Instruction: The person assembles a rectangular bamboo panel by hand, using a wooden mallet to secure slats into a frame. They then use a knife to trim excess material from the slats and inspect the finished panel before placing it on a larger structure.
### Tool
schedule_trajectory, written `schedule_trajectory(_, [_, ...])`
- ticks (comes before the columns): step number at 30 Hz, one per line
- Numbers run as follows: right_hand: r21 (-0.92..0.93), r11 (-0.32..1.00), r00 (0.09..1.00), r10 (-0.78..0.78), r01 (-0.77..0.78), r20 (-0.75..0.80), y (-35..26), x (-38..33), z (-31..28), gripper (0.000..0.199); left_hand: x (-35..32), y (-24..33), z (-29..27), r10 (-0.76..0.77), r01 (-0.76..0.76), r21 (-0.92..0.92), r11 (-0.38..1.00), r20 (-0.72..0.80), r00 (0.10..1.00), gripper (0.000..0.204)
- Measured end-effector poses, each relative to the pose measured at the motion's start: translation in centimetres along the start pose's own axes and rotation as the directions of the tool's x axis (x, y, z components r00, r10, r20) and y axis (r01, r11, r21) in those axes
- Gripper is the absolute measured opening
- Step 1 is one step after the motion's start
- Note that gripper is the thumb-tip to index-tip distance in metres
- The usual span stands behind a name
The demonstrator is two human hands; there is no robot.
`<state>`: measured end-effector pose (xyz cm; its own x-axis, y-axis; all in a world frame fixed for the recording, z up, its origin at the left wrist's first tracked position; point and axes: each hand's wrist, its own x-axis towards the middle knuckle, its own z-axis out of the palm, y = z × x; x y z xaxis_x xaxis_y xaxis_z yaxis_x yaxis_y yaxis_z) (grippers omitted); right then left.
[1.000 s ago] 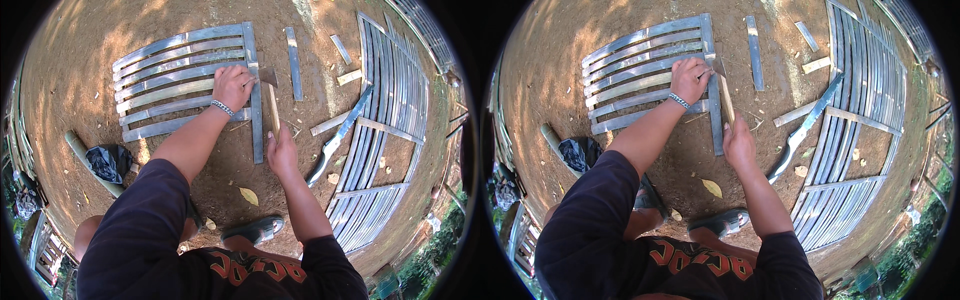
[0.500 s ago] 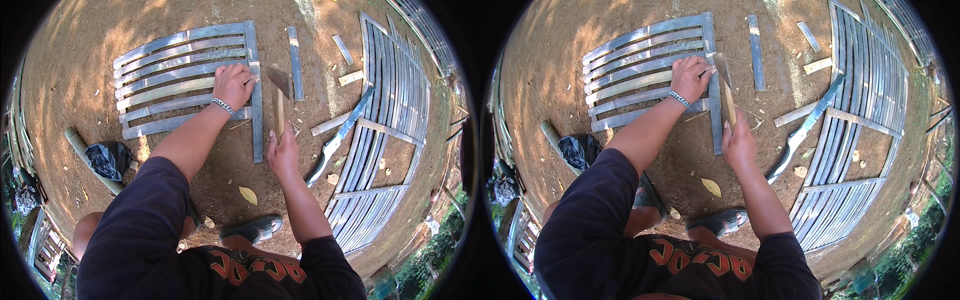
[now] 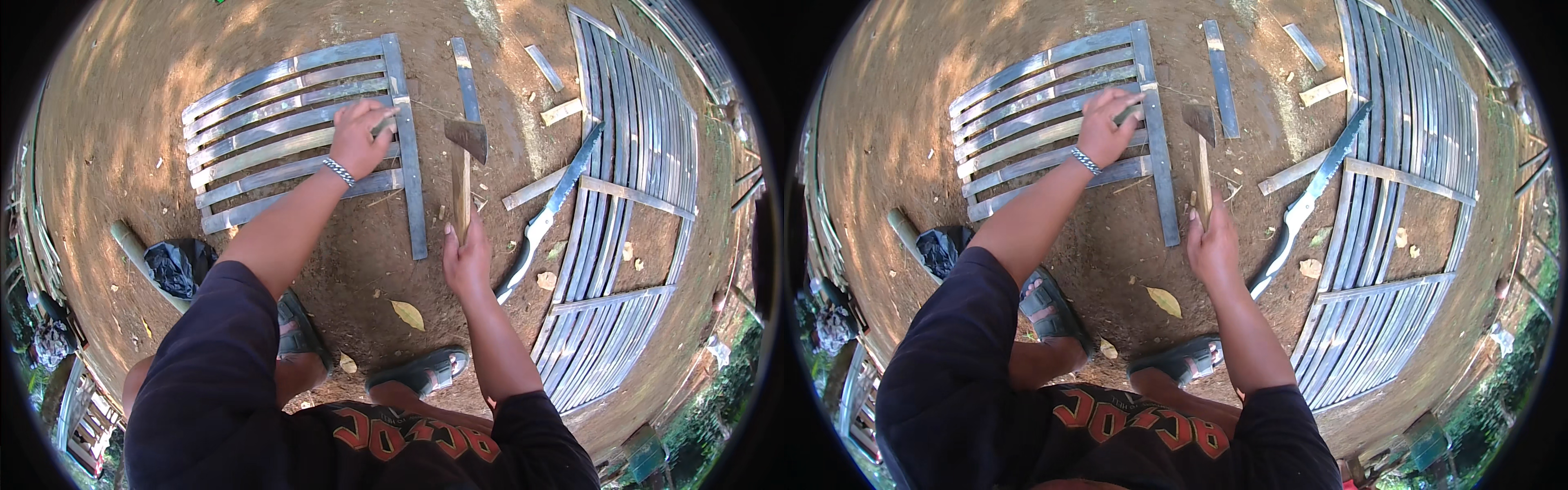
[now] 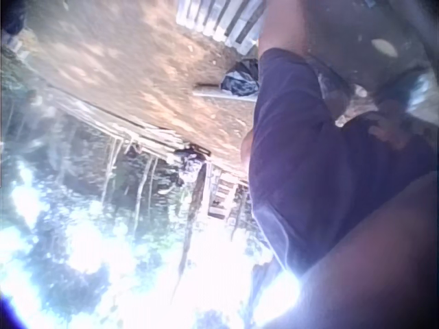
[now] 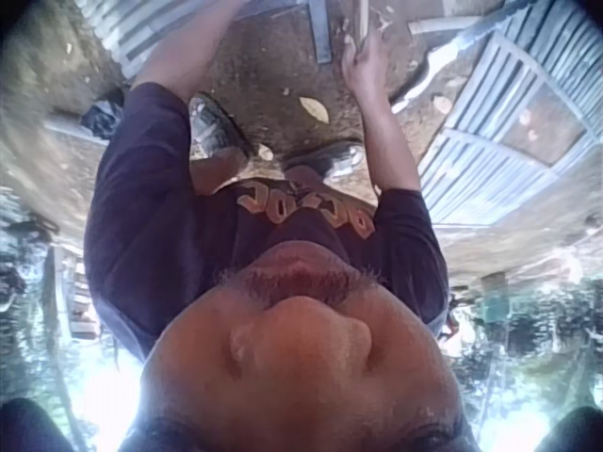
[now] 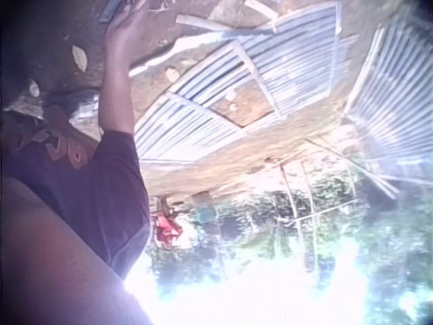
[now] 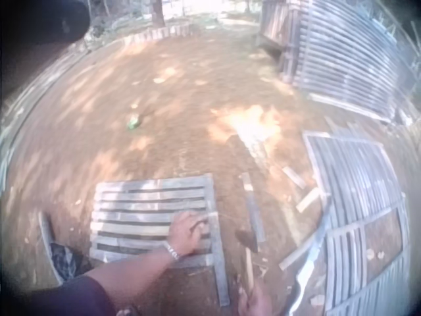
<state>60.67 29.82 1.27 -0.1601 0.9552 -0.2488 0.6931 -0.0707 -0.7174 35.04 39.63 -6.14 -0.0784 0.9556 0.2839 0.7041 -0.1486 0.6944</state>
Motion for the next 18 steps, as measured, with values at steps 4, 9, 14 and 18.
schedule_trajectory(4, [-0.015, 0.999, 0.999, -0.028, 0.028, 0.02, 0.6, -1.2, 0.5, 0.051, 6.2, -1.9, -0.4, 0.126, -0.124, 0.239, 0.963, 0.007, 0.992, 0.038])
schedule_trajectory(9, [-0.029, 0.999, 0.998, -0.042, 0.043, 0.038, -1.6, -0.2, 1.2, 0.051, 12.0, -3.2, 5.2, 0.166, -0.281, 0.512, 0.812, 0.259, 0.952, 0.057])
schedule_trajectory(14, [0.0, 0.995, 0.993, -0.101, 0.101, 0.056, -0.7, 1.4, 2.0, 0.05, 11.5, -1.9, 4.6, 0.131, -0.4, 0.555, 0.73, 0.461, 0.878, 0.057])
schedule_trajectory(18, [-0.081, 0.996, 0.974, 0.045, -0.028, 0.22, -1.3, 3.3, 1.1, 0.05, 11.5, -1.5, 4.3, 0.119, -0.391, 0.546, 0.741, 0.466, 0.877, 0.054])
